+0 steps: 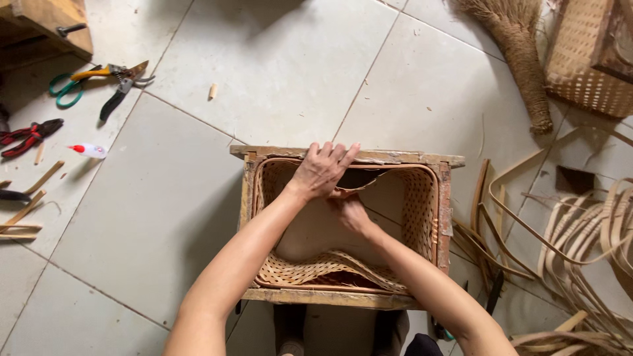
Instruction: The person sits on the floor with a woven bamboo basket held in a wooden frame. They bend a thin bamboo strip around the basket rim, press it into place, trim the strip with scissors, and tuck and secure the ends along the rim.
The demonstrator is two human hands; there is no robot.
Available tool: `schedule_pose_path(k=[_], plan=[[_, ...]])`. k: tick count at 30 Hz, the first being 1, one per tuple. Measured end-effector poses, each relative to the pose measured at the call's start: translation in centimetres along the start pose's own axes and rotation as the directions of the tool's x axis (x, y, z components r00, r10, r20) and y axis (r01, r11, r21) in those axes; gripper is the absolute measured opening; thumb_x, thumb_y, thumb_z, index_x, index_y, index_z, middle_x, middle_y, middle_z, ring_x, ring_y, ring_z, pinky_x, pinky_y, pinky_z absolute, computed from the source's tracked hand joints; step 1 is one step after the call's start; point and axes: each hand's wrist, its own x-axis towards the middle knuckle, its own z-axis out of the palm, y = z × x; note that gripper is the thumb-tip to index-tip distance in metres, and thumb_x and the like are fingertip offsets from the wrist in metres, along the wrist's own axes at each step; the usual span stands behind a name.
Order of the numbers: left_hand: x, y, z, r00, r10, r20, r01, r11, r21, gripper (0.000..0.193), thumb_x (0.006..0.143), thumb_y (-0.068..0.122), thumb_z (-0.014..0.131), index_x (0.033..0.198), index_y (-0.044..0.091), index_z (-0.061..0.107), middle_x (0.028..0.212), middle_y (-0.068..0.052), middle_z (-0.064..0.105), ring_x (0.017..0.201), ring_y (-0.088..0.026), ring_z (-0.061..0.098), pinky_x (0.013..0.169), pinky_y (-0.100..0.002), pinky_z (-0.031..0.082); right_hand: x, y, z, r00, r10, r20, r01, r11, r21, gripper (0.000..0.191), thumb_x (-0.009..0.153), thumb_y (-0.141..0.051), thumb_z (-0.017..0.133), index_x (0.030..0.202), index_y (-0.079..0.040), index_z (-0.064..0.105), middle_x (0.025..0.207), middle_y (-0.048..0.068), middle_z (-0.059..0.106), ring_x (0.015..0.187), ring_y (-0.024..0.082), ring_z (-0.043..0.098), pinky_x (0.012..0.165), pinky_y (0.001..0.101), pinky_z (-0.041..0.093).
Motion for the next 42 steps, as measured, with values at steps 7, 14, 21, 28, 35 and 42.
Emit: schedule_pose_path(k=[7,14,21,28,35,42], plan=[[0.9,-0.9,-0.9,0.987,0.033,0.155,0.034,0.91,-0.414,0.126,0.057,0.091,0.069,0.145,0.006,0.041,0.107,-0.01,0.06,0.089,-0.022,0.062,0.066,-0.038,0.053,-6.6,-12.7,4.8,0.728,-0.396,0.559,0.324,0.918,0.229,0.113,0.08,-0.061,0.068,0.158,0.009,0.029,0.147,0.034,0.05,0.123,0.045,0.059,0.101,0.0456,0.049],[1.6,-1.7,-1.2,0.993,0.067,0.093,-0.016,0.882,-0.471,0.122,0.055,0.088,0.073,0.141,0.005,0.048,0.104,-0.007,0.062,0.084,-0.02,0.063,0.063,-0.034,0.053,-4.4,-10.9,3.7,0.592,-0.302,0.747,0.193,0.953,0.233,0.111,0.076,-0.063,0.069,0.16,-0.003,0.028,0.153,0.023,0.047,0.129,0.038,0.054,0.103,0.0472,0.045],[1.1,-0.9,0.4,1.0,0.018,-0.007,-0.019,0.964,-0.264,0.07,0.087,0.038,0.079,0.146,0.014,0.052,0.109,0.002,0.061,0.088,-0.011,0.061,0.065,-0.026,0.049,0.1,0.5,-2.1,0.969,-0.169,0.183,0.109,0.949,0.296,0.051,0.102,-0.045,0.053,0.144,-0.016,0.056,0.146,0.014,0.057,0.129,0.032,0.057,0.111,0.0446,0.044],[1.2,-1.0,0.8,0.998,0.049,0.046,-0.02,0.866,-0.499,0.096,0.071,0.07,0.076,0.136,0.004,0.052,0.096,-0.009,0.063,0.073,-0.02,0.063,0.054,-0.031,0.052,1.1,0.7,-3.1,0.997,0.009,0.081,-0.01,1.0,0.012,0.027,0.096,-0.021,0.058,0.121,-0.022,0.069,0.108,0.01,0.074,0.096,0.031,0.068,0.084,0.046,0.053],[1.7,-1.9,-1.5,0.996,0.046,0.078,0.006,0.824,-0.567,0.113,0.066,0.07,0.083,0.148,0.003,0.044,0.112,-0.012,0.061,0.095,-0.025,0.063,0.08,-0.039,0.055,1.8,0.3,-2.9,0.952,0.205,0.226,-0.24,0.961,0.139,0.024,0.103,-0.032,0.059,0.115,-0.014,0.069,0.102,0.012,0.073,0.092,0.03,0.07,0.083,0.0446,0.057],[-6.5,-5.9,-6.0,0.781,-0.609,0.137,0.544,0.557,-0.627,0.082,0.062,0.035,0.092,0.132,0.012,0.054,0.133,-0.012,0.055,0.128,-0.027,0.048,0.111,-0.055,0.039,-1.7,-1.4,-6.2,0.965,-0.224,0.135,0.196,0.961,0.197,0.025,0.101,-0.027,0.063,0.12,-0.014,0.072,0.105,0.007,0.074,0.088,0.023,0.071,0.082,0.0386,0.058]])
